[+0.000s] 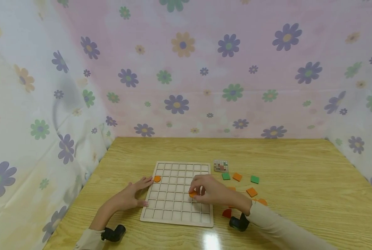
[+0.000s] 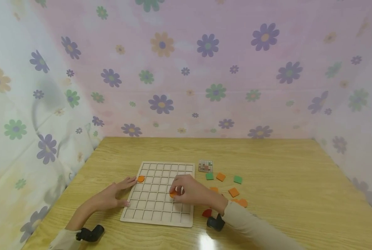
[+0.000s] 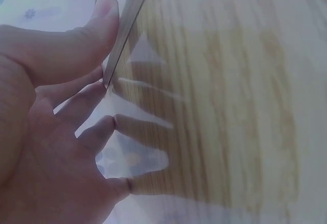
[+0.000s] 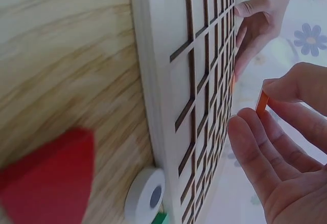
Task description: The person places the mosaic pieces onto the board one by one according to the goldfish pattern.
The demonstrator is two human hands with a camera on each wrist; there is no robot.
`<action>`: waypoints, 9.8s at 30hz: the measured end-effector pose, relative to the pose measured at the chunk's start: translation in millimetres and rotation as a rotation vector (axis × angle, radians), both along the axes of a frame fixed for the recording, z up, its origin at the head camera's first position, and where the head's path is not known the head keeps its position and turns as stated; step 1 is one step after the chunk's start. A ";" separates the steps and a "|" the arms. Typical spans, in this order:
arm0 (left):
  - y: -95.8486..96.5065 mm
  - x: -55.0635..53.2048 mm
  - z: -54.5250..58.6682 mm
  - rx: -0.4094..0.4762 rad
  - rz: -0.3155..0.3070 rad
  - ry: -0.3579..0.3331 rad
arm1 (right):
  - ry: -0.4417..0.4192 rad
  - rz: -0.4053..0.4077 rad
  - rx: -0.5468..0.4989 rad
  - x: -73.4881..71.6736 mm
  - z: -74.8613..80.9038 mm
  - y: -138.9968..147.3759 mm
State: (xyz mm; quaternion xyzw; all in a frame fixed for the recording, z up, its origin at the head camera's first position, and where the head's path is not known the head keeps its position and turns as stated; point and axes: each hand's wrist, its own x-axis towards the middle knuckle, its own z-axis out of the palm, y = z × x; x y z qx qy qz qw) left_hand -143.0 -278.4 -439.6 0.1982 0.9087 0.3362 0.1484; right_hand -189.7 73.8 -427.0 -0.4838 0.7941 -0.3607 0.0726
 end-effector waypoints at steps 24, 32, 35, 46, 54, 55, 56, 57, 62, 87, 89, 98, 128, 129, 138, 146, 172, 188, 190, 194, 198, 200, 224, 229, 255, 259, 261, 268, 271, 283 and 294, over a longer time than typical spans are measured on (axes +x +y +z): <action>-0.8 -0.4 0.3 -0.003 0.014 -0.003 | -0.002 0.069 0.056 -3.4 4.3 -66.6; -1.9 -1.5 0.8 0.004 0.008 0.002 | -0.020 0.073 0.086 -7.2 2.5 -89.8; -1.5 -1.5 1.7 0.004 0.012 0.007 | -0.031 0.072 0.103 -8.7 1.1 -98.4; -2.5 -0.2 0.4 0.030 0.016 -0.015 | -0.077 0.036 0.145 -13.9 -5.7 -121.8; -4.1 -0.3 -1.7 0.057 0.023 -0.032 | -0.078 0.065 0.135 -13.4 -10.6 -136.2; -3.9 -0.4 -2.0 0.058 0.023 -0.032 | -0.071 0.059 0.140 -13.1 -11.1 -137.6; -3.6 -0.5 -2.1 0.058 0.022 -0.028 | -0.066 0.052 0.140 -12.7 -11.4 -138.9; -3.4 -0.7 -2.2 0.057 0.022 -0.025 | -0.060 0.045 0.142 -12.2 -11.5 -140.2; -1.5 -1.2 -0.9 0.046 0.031 -0.017 | -0.013 0.022 0.149 -10.7 -10.5 -145.2; -0.7 2.5 -2.0 0.034 0.039 -0.025 | 0.014 0.088 0.163 -2.2 10.1 -101.6; -1.9 3.7 -2.0 0.036 0.044 -0.022 | 0.017 0.090 0.158 -1.2 13.4 -94.4; -2.4 1.6 -3.7 0.027 0.039 -0.008 | -0.026 0.046 0.142 -3.4 19.1 -57.9; 0.7 -0.8 -1.9 0.044 0.024 -0.034 | 0.007 -0.147 0.019 -4.5 22.3 66.8; 0.6 -0.8 -1.6 0.043 0.022 -0.035 | 0.006 -0.149 0.012 -4.2 22.1 71.8; -1.2 -0.2 -1.9 0.059 0.018 -0.048 | -0.016 -0.212 0.010 -0.6 19.9 114.2; -2.3 -1.5 -2.6 0.065 0.017 -0.051 | 0.017 -0.223 -0.031 2.8 10.6 142.4; 0.2 -0.7 0.5 0.061 0.030 -0.043 | 0.040 -0.282 -0.098 30.8 -30.1 204.4; -0.6 -1.6 -2.9 0.043 0.020 -0.018 | -0.006 -0.292 -0.136 35.0 -42.3 202.1; -1.0 -2.4 -2.4 0.041 0.020 -0.012 | -0.003 -0.290 -0.142 33.8 -42.8 200.5; -0.5 -2.7 -0.4 0.050 0.028 -0.019 | 0.003 -0.278 -0.145 31.7 -43.0 197.9; 0.7 -0.4 0.3 0.063 0.026 -0.041 | 0.032 -0.266 -0.124 30.2 -42.6 195.4; 1.2 0.5 0.2 0.068 0.020 -0.045 | 0.050 -0.268 -0.107 29.7 -41.7 194.0; 0.5 1.7 1.3 0.063 0.027 -0.040 | -0.005 -0.239 -0.108 28.6 -6.3 156.2; 0.2 0.9 0.2 0.057 0.025 -0.030 | -0.012 -0.198 -0.115 27.7 3.3 134.8; -0.7 0.1 -2.7 0.076 0.022 -0.036 | -0.073 -0.054 -0.062 13.9 12.7 36.4; 0.2 1.2 -3.2 0.082 0.018 -0.042 | -0.079 -0.038 -0.047 12.9 10.1 24.7; 1.1 1.9 -2.8 0.080 0.025 -0.038 | -0.083 -0.036 -0.038 12.4 9.6 18.4; 0.5 1.8 -1.5 0.070 0.027 -0.022 | -0.116 -0.018 -0.018 11.5 7.0 -5.2; -1.1 0.8 -1.6 0.066 0.029 -0.024 | -0.130 -0.001 -0.007 11.3 5.8 -16.0; -0.3 0.6 -2.7 0.046 0.044 -0.015 | -0.110 0.055 0.009 13.9 7.0 -55.1; 0.9 1.1 -0.8 0.056 0.030 -0.010 | -0.153 0.061 0.079 16.8 5.0 -89.6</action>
